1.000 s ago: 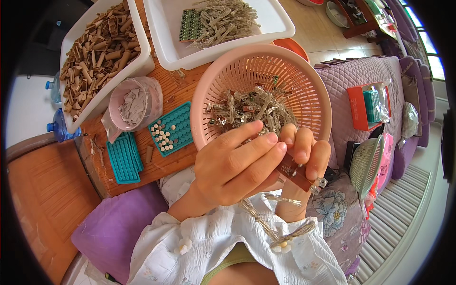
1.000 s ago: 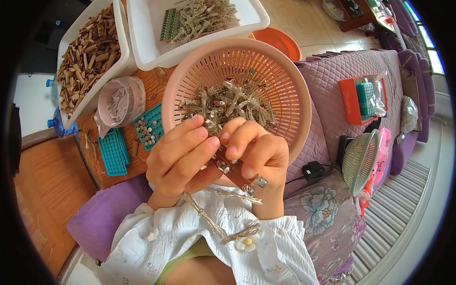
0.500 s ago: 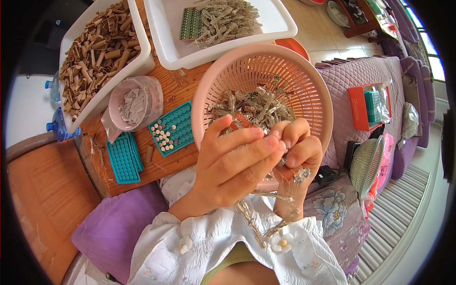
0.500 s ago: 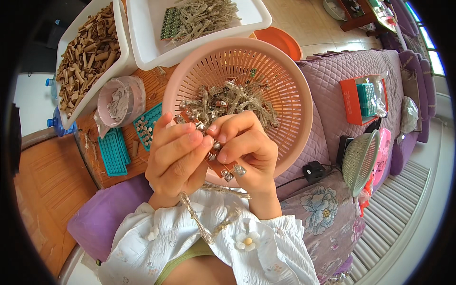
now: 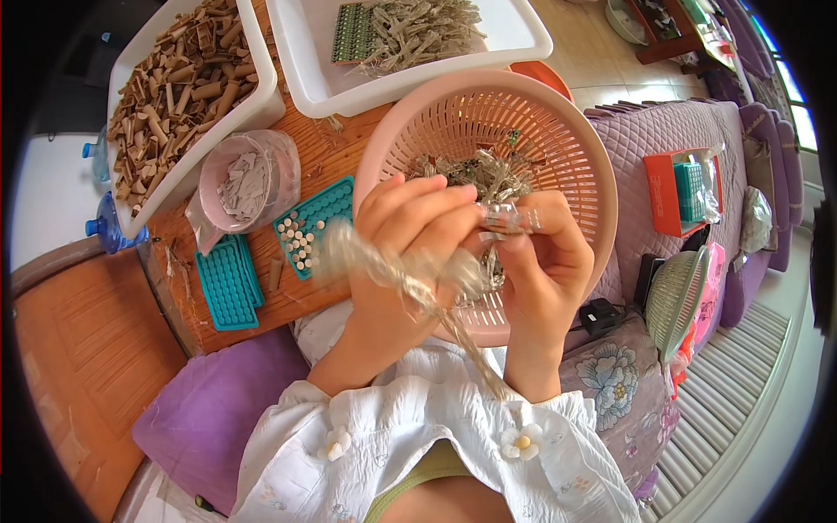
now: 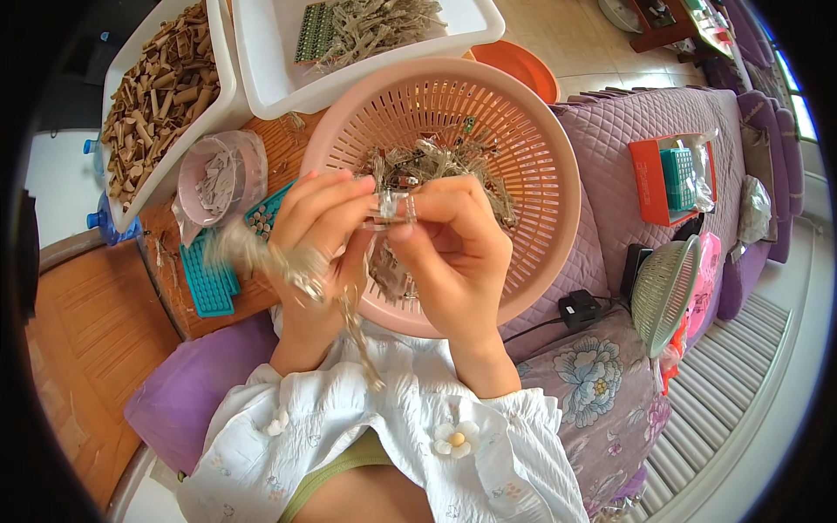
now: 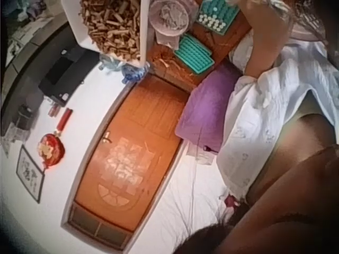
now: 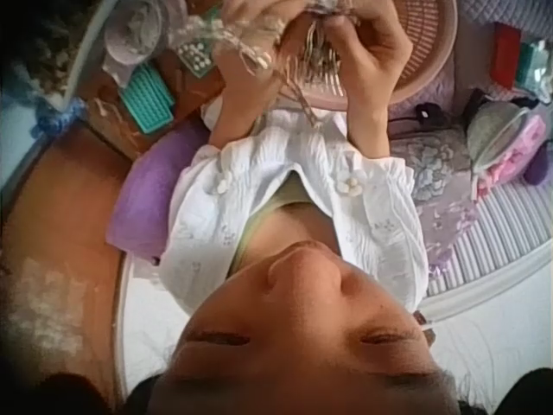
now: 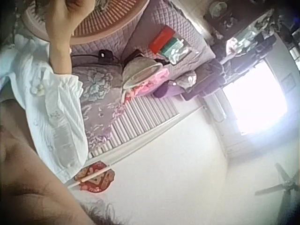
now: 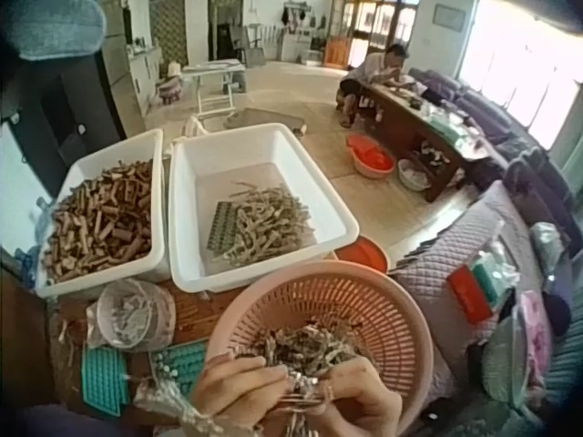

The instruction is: The person sorts and untangles small electronic circuit boards and wiring components by hand, taking them from a plastic basket and placing them into sorting trays.

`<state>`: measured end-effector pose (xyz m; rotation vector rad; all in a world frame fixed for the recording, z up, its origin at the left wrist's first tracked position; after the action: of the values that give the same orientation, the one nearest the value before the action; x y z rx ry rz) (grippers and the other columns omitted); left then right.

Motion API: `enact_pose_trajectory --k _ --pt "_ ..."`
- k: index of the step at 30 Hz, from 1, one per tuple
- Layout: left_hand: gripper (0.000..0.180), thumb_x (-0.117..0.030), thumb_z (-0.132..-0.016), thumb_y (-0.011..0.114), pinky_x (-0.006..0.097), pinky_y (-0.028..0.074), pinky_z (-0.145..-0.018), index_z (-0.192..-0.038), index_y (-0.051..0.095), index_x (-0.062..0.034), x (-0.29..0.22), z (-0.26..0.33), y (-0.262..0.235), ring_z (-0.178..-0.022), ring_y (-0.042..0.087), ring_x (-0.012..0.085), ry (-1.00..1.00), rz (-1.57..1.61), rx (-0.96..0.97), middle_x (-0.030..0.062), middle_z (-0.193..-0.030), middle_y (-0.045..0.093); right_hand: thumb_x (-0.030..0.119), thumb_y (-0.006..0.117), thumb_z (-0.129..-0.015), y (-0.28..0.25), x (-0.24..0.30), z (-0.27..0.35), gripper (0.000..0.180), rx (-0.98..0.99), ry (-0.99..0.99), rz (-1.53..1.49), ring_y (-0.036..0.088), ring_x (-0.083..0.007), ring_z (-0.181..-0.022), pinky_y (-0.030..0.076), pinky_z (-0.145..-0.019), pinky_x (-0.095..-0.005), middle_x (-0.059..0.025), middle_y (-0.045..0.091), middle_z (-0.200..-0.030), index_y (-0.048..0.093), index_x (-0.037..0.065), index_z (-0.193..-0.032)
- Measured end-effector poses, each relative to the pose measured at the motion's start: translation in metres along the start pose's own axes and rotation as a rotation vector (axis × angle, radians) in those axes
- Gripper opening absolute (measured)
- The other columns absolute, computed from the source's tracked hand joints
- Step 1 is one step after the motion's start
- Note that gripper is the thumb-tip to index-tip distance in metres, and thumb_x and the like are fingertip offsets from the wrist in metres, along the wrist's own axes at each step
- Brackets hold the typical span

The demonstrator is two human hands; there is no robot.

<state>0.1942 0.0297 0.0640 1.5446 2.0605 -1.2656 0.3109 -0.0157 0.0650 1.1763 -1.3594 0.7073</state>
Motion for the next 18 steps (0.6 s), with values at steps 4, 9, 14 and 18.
enact_pose_trajectory --k 4,9,14,18 --pt "0.017 -0.007 -0.067 0.066 0.038 0.042 -0.076 -0.083 0.063 -0.006 0.007 0.0 0.006 -0.08 0.057 0.0243 -0.078 0.015 0.088 0.0063 -0.085 0.062 -0.005 0.058 -0.076 0.007 -0.008 0.0 0.008 -0.14 0.101 0.011 0.046 -0.0073 -0.072 0.039 -0.063 -0.0171 -0.0033 0.046 -0.084 0.053 -0.003 -0.082" --pt "0.015 -0.005 -0.065 0.066 0.034 0.045 -0.065 -0.079 0.061 -0.0028 0.011 0.003 0.013 -0.073 0.057 0.0266 -0.177 0.097 0.06 0.0105 -0.08 0.059 -0.003 0.056 -0.078 0.014 -0.012 -0.002 0.008 -0.243 0.183 -0.015 0.044 -0.0066 -0.071 0.038 -0.063 -0.018 -0.0017 0.046 -0.081 0.049 0.0 -0.079" --pt "0.013 -0.006 -0.067 0.065 0.034 0.046 -0.065 -0.078 0.06 -0.001 0.012 0.002 0.018 -0.074 0.058 0.0275 -0.171 0.127 -0.004 0.0119 -0.08 0.059 -0.001 0.056 -0.079 0.019 -0.017 -0.005 0.008 -0.295 0.168 0.03 0.043 -0.0059 -0.068 0.037 -0.062 -0.0181 -0.0005 0.046 -0.077 0.048 0.001 -0.078" --pt "0.014 -0.006 -0.067 0.065 0.033 0.047 -0.067 -0.078 0.06 -0.0001 0.014 0.002 0.021 -0.076 0.059 0.0268 -0.136 0.126 -0.05 0.0121 -0.081 0.06 0.0 0.056 -0.079 0.024 -0.02 -0.007 0.008 -0.315 0.16 0.012 0.043 -0.0063 -0.069 0.037 -0.062 -0.0186 -0.0009 0.046 -0.077 0.048 0.001 -0.078"
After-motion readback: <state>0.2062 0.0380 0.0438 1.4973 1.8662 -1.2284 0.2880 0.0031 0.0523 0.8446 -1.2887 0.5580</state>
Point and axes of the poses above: each hand's wrist, its own z-axis away from the middle knuckle, its own y-axis out of the palm, x = y × z, the point moved 1 cm from there along -z, towards the middle knuckle
